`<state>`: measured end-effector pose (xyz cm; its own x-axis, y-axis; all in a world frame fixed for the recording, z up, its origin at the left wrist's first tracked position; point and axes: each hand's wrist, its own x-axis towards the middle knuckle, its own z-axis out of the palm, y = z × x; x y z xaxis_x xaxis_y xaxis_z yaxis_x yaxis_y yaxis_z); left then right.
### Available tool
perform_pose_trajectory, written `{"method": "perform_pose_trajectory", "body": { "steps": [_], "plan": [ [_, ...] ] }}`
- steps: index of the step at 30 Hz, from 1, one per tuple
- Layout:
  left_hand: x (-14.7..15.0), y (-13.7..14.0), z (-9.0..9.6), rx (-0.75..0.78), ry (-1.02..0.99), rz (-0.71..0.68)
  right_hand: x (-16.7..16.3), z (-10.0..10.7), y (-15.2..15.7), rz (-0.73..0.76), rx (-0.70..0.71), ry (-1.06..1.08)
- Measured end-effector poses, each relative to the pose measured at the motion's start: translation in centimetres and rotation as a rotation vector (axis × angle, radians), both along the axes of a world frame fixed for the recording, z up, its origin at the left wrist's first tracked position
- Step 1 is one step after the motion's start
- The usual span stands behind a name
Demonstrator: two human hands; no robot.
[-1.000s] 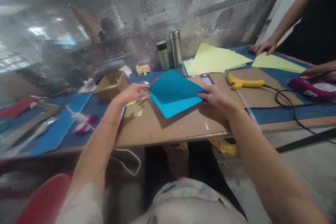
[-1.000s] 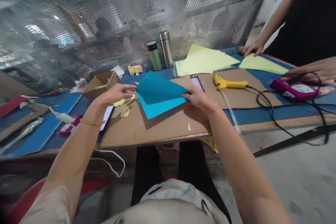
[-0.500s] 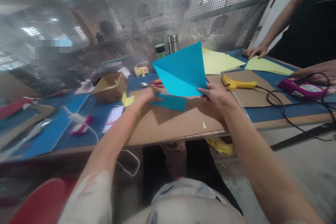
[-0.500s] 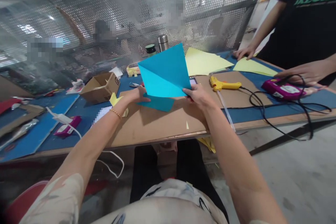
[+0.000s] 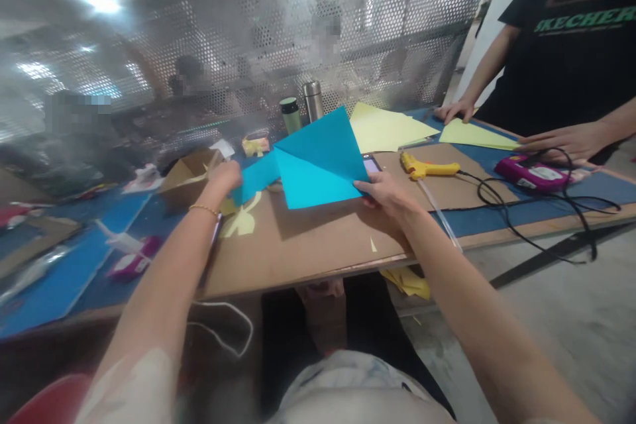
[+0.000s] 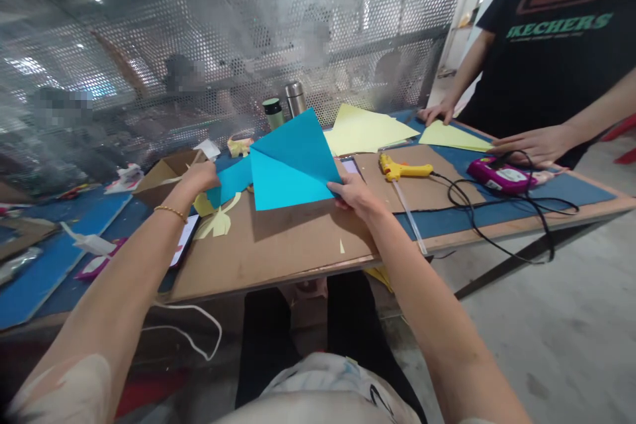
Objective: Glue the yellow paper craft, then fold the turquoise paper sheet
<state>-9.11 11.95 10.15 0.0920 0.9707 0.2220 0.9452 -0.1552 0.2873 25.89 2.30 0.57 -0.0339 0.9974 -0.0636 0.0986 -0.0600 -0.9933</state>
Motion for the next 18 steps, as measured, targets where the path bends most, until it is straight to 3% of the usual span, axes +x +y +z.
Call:
{"method": "perform_pose_trajectory", "body": {
  "steps": [3, 6, 8, 9, 11, 13, 16, 18],
  "plan": [
    [1.9, -2.0, -0.5, 0.133, 0.078, 0.048, 0.2, 0.1, -0.1, 0.003, -0.006, -0.033],
    [4.9, -5.3, -2.0, 0.179, 0.115, -0.147, 0.0, 0.2, -0.2, 0.028, -0.008, -0.068],
    [6.5, -7.8, -3.8, 0.093, 0.189, -0.494, -0.3, 0.2, -0.5, 0.063, 0.003, -0.087],
    [7.2, -9.0, -4.8, 0.029, 0.219, -0.605, -0.5, 0.1, -0.7, 0.099, 0.016, -0.109],
    [7.9, -10.9, -6.7, -0.118, 0.262, -0.675, -0.8, -0.2, -1.6, 0.181, 0.048, -0.202],
    [8.0, -12.3, -8.2, -0.257, 0.304, -0.657, -0.7, -0.4, -3.0, 0.161, 0.097, -0.393],
    [7.5, -13.4, -9.3, -0.297, 0.322, -0.633, -0.2, -0.6, -5.3, -0.098, 0.313, -0.763],
    [7.0, -14.0, -9.4, -0.246, 0.312, -0.646, 0.2, -0.6, -6.5, -0.121, 0.574, -0.926]
  ]
}}
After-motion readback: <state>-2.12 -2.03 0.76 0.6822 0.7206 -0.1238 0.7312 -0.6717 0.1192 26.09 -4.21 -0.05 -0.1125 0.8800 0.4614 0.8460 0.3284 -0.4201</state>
